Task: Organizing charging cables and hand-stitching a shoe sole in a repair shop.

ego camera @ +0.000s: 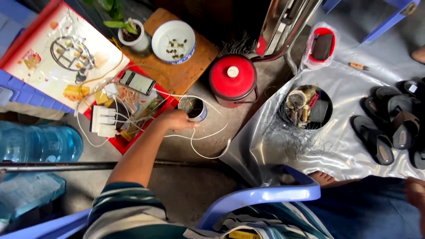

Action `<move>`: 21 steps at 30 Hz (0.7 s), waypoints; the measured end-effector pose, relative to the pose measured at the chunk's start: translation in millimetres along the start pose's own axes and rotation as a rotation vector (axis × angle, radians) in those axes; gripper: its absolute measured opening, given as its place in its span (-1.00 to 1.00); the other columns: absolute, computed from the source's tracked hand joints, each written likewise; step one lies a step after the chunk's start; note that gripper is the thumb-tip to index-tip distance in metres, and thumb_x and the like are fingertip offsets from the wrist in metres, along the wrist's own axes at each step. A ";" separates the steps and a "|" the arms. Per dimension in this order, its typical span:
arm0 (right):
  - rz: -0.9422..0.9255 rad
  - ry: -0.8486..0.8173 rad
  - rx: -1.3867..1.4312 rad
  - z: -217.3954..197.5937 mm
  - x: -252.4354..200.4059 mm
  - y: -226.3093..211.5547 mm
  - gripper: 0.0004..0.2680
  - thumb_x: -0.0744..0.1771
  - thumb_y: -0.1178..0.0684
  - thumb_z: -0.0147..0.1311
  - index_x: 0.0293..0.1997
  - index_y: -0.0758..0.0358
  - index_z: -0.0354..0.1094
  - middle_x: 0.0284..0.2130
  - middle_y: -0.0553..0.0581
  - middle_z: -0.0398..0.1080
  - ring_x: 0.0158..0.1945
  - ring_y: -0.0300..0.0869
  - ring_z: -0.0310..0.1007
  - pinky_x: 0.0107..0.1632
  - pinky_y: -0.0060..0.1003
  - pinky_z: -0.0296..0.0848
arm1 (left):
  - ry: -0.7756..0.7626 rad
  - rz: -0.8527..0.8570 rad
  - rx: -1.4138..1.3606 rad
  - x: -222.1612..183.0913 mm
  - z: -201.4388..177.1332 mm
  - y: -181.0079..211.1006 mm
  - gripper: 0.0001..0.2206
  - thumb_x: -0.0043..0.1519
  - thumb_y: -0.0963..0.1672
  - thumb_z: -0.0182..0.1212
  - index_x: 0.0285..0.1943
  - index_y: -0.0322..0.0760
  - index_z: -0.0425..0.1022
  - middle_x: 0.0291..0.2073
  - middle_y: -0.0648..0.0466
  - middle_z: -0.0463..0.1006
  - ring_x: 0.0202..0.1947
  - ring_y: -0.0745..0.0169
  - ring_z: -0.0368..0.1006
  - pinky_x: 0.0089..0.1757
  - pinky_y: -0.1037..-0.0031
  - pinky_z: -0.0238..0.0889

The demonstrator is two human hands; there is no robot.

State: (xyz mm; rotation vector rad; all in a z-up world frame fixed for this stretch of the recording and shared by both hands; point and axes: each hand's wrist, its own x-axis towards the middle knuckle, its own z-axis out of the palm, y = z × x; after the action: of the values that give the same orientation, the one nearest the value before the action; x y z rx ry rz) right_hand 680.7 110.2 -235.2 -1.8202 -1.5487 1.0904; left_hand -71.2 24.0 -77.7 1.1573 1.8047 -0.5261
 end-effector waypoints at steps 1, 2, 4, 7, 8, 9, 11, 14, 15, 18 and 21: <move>-0.004 0.006 0.006 41.1 -12.0 -96.1 -0.73 0.40 0.07 -0.16 0.19 0.39 0.20 -0.17 0.23 0.22 -0.15 -0.09 0.16 -0.11 -0.21 0.13 | 0.007 0.001 0.005 -12.9 -7.4 -0.5 -0.46 0.06 0.23 -0.07 -0.61 -0.22 0.23 -0.69 0.02 0.37 -0.58 0.20 0.31 -0.44 0.45 0.03; -0.015 0.025 0.023 69.6 -49.9 -189.4 -0.79 0.39 0.11 -0.11 0.10 0.37 0.25 -0.20 0.23 0.28 -0.15 -0.13 0.22 -0.08 -0.29 0.18 | 0.036 0.000 -0.023 -25.3 -14.7 -1.1 -0.49 0.07 0.22 -0.06 -0.55 -0.22 0.32 -0.61 0.04 0.40 -0.54 0.21 0.34 -0.40 0.46 0.08; -0.019 0.047 0.031 87.3 -117.4 -291.5 -0.85 0.38 0.15 -0.06 0.02 0.35 0.31 -0.23 0.23 0.34 -0.15 -0.16 0.28 -0.05 -0.37 0.23 | 0.054 0.006 -0.052 -37.8 -15.1 -11.2 -0.51 0.07 0.20 -0.04 -0.48 -0.22 0.40 -0.53 0.05 0.44 -0.49 0.23 0.37 -0.36 0.46 0.13; 0.000 -0.002 -0.197 86.9 -121.9 -327.4 -0.87 0.30 0.14 0.00 -0.16 0.28 0.43 -0.16 0.02 0.42 -0.13 -0.34 0.28 0.01 -0.47 0.14 | 0.302 0.006 -0.100 -41.8 -18.0 -16.2 -0.58 0.19 0.09 -0.11 -0.58 -0.23 0.33 -0.60 -0.03 0.47 -0.44 0.10 0.37 -0.30 0.36 0.15; 0.000 0.046 -0.157 80.4 -121.5 -325.3 -0.86 0.31 0.13 0.00 -0.11 0.28 0.41 -0.22 0.06 0.41 -0.19 -0.30 0.29 -0.05 -0.46 0.17 | 0.384 -0.050 -0.357 -51.9 -19.7 -10.9 -0.72 0.20 0.02 -0.18 -0.27 -0.20 0.35 -0.44 0.01 0.52 -0.44 0.16 0.42 -0.29 0.36 0.19; -0.002 0.077 -0.117 76.1 -118.2 -323.4 -0.85 0.33 0.13 0.00 -0.06 0.29 0.40 -0.28 0.10 0.40 -0.25 -0.27 0.30 -0.11 -0.46 0.20 | 0.454 -0.121 -0.622 -64.0 -18.6 -9.2 -0.67 0.21 -0.06 -0.25 0.04 -0.18 0.38 -0.29 0.05 0.58 -0.45 0.21 0.46 -0.27 0.36 0.22; -0.085 0.111 0.003 52.9 -101.1 -281.6 -0.87 0.37 0.13 -0.05 -0.03 0.32 0.34 -0.19 0.14 0.37 -0.23 -0.23 0.29 -0.10 -0.45 0.24 | 0.579 -0.051 -0.831 -48.7 -6.3 -14.1 -0.73 0.23 -0.08 -0.19 0.02 -0.21 0.32 -0.24 0.03 0.55 -0.44 0.21 0.46 -0.31 0.41 0.26; -0.166 0.127 0.145 51.2 -92.0 -283.9 -0.88 0.41 0.13 -0.11 -0.02 0.34 0.29 -0.13 0.16 0.34 -0.21 -0.19 0.30 -0.10 -0.43 0.29 | 0.771 0.126 -1.139 -46.2 7.9 -14.9 -0.79 0.24 -0.11 -0.10 -0.01 -0.27 0.25 -0.19 -0.01 0.54 -0.37 0.20 0.47 -0.32 0.49 0.31; -0.153 0.122 0.164 55.8 -92.3 -295.9 -0.88 0.41 0.12 -0.10 -0.03 0.33 0.29 -0.15 0.14 0.35 -0.20 -0.19 0.31 -0.12 -0.43 0.31 | 0.832 0.245 -1.228 -48.6 12.1 -13.9 -0.80 0.23 -0.13 -0.08 -0.02 -0.29 0.24 -0.19 -0.04 0.54 -0.31 0.19 0.49 -0.29 0.51 0.34; 0.028 -0.195 0.049 118.4 -97.1 -377.3 -0.76 0.30 0.04 -0.13 -0.07 0.34 0.38 -0.19 0.17 0.44 -0.22 -0.06 0.40 -0.11 -0.25 0.32 | 0.722 0.089 -0.852 -90.7 4.5 10.1 -0.65 0.13 0.04 -0.14 0.04 -0.05 0.28 -0.14 0.32 0.55 -0.73 0.35 0.17 -0.51 0.52 0.07; 0.059 -0.665 0.007 200.7 -100.9 -424.1 -0.67 0.24 -0.09 -0.16 0.03 0.13 0.34 -0.17 0.12 0.48 -0.17 -0.14 0.49 -0.13 -0.29 0.45 | 0.660 0.343 -0.781 -84.3 23.6 4.7 -0.77 0.13 -0.06 0.04 -0.11 -0.13 0.50 -0.09 0.21 0.51 -0.06 0.35 0.40 -0.13 0.52 0.21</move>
State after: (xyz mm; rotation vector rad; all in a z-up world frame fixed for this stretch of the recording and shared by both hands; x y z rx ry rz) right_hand 274.3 82.5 18.6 -1.5819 -1.8357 1.8551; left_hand -43.1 -32.6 -16.9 1.0806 1.9814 0.7951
